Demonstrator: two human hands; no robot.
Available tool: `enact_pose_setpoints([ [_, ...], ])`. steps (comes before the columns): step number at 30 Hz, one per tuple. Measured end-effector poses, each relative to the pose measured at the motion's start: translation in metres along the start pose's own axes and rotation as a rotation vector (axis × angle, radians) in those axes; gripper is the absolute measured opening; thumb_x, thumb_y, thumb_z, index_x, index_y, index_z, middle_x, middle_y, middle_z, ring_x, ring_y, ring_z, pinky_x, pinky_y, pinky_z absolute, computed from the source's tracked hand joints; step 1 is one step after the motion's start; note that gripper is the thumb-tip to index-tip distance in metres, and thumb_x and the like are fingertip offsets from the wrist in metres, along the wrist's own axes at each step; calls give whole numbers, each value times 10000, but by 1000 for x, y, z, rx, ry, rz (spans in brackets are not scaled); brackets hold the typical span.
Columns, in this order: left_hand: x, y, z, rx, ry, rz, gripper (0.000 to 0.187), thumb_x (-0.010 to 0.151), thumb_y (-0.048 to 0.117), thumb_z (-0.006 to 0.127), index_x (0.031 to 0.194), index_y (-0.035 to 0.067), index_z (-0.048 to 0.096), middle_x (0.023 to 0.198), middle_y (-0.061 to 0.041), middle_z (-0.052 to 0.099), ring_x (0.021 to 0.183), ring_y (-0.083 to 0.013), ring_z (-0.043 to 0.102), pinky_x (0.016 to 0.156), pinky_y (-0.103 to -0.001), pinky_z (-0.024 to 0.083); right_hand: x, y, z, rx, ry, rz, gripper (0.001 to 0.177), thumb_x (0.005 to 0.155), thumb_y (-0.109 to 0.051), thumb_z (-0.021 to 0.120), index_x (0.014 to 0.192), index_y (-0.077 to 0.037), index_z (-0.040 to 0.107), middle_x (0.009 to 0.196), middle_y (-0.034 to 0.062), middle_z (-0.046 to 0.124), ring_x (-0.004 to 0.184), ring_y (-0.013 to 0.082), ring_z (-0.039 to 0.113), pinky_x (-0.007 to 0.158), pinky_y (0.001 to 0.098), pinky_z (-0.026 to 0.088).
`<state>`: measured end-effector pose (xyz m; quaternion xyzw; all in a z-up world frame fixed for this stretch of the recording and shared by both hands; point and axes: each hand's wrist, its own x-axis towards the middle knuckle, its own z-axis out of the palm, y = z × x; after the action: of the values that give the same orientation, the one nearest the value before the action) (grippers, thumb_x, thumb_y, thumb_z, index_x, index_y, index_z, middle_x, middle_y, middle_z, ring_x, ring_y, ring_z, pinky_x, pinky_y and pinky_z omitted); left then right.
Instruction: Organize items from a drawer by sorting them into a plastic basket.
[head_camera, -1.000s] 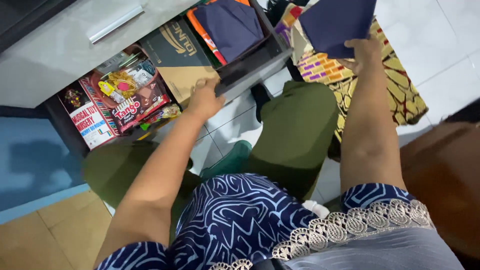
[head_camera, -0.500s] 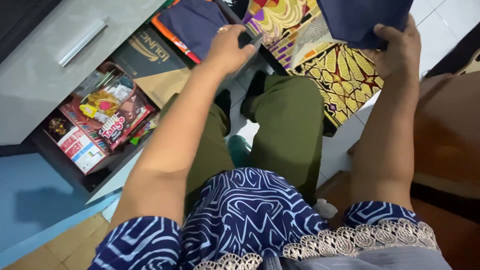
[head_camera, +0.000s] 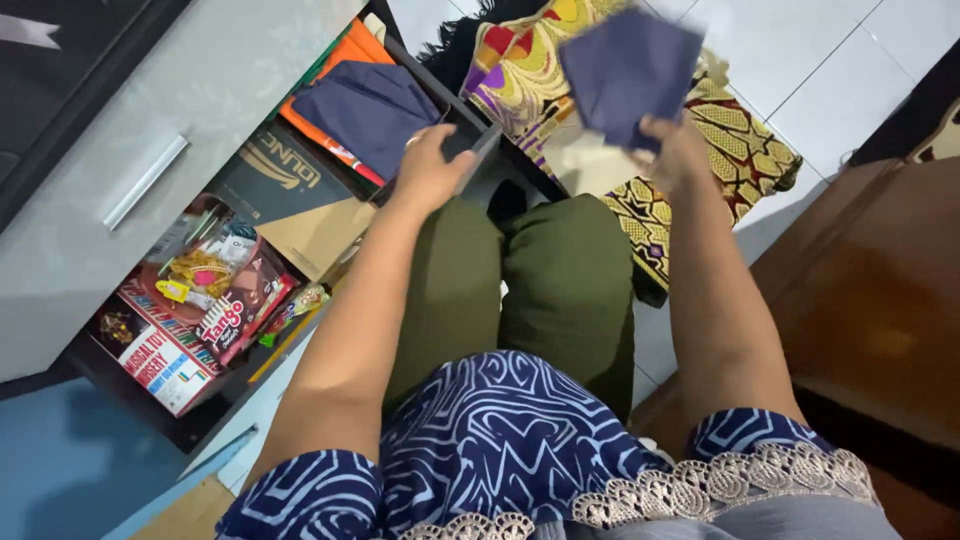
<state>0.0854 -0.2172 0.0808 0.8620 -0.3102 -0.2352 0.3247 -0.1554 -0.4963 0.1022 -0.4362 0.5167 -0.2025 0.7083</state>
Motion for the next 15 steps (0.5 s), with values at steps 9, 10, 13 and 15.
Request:
enact_pose_setpoints([
  [9,-37,-117,-5,-346,197,-435,702,866,397,765,1455,79,556,1380,-199,627,1314,-312,600,1103,-416,490,85,39,-38,-598,-96,-644,780,781,4,949,1423,37,509,1290,311,640,1183,453,622,1011,581,458],
  [10,-36,-115,-8,-349,200,-445,702,866,397,765,1455,79,556,1380,-199,627,1314,-312,600,1103,-416,490,75,21,-1,-604,-106,-639,780,781,4,949,1423,37,509,1290,311,640,1183,453,622,1011,581,458],
  [13,-27,-120,-11,-471,262,-534,698,846,390,687,1467,120,515,1342,-87,683,1187,-209,676,1029,-318,452,49,-12,108,-694,-179,-467,513,949,-182,701,1419,-69,531,1353,165,624,1182,292,618,934,424,483],
  [15,-16,-134,-8,-529,315,-524,731,828,368,719,1475,98,512,1429,-139,625,1202,-220,691,1056,-331,475,33,-11,180,-733,-490,-382,645,882,-204,638,1492,-73,473,1346,197,620,1129,275,643,801,398,505],
])
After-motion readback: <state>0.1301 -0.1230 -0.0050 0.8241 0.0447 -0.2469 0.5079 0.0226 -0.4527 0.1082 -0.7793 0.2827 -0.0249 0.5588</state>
